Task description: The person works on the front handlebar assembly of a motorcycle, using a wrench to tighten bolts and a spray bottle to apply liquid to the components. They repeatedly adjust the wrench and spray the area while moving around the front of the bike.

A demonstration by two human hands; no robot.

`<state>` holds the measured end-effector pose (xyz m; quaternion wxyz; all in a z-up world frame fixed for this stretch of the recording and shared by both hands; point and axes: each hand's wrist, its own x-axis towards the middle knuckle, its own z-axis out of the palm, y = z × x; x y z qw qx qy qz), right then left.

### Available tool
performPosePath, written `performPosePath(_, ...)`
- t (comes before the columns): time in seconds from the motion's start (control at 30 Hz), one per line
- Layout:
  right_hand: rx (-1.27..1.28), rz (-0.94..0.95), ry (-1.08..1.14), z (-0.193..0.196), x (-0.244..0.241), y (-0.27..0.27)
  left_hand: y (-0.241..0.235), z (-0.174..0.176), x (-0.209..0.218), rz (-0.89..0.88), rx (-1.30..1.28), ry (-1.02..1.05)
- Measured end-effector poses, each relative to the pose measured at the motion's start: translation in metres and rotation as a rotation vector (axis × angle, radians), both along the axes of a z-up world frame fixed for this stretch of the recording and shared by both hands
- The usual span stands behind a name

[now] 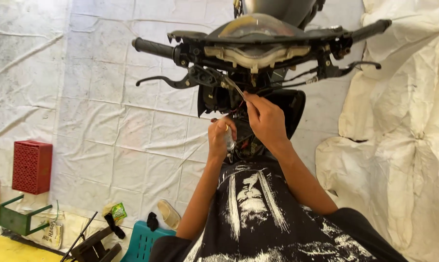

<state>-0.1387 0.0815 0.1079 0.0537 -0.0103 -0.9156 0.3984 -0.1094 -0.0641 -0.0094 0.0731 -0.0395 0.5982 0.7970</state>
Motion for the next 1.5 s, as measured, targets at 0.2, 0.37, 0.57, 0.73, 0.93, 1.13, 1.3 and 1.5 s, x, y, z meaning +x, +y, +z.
performPosePath(0.2, -0.07, 0.075, 0.035, -0.011, -0.019, 0.003, -0.002, 0.003, 0.003, 0.096, 0.008, -0.077)
performPosePath(0.37, -0.135, 0.015, 0.029, -0.015, -0.004, 0.005, -0.004, -0.008, 0.005, 0.131, 0.027, -0.091)
performPosePath(0.57, -0.251, -0.001, 0.1, -0.027, 0.006, -0.009, -0.009, -0.004, 0.013, 0.16, 0.047, -0.11)
performPosePath(0.73, -0.171, 0.01, 0.162, -0.04, -0.005, -0.011, -0.013, -0.018, 0.015, 0.188, 0.063, -0.115)
performPosePath(0.93, -0.224, -0.011, 0.146, -0.053, -0.001, -0.016, -0.013, -0.01, 0.019, 0.184, 0.032, -0.092)
performPosePath(1.13, -0.373, -0.045, 0.124, -0.11, -0.002, -0.008, -0.015, -0.008, 0.028, 0.172, -0.028, -0.062)
performPosePath(1.3, -0.739, -0.061, -0.102, -0.141, 0.016, 0.0, -0.019, -0.007, 0.027, 0.182, -0.051, -0.103)
performPosePath(1.5, -1.263, -0.102, -0.409, -0.09, 0.016, -0.039, -0.016, -0.004, 0.016, 0.196, 0.006, -0.116)
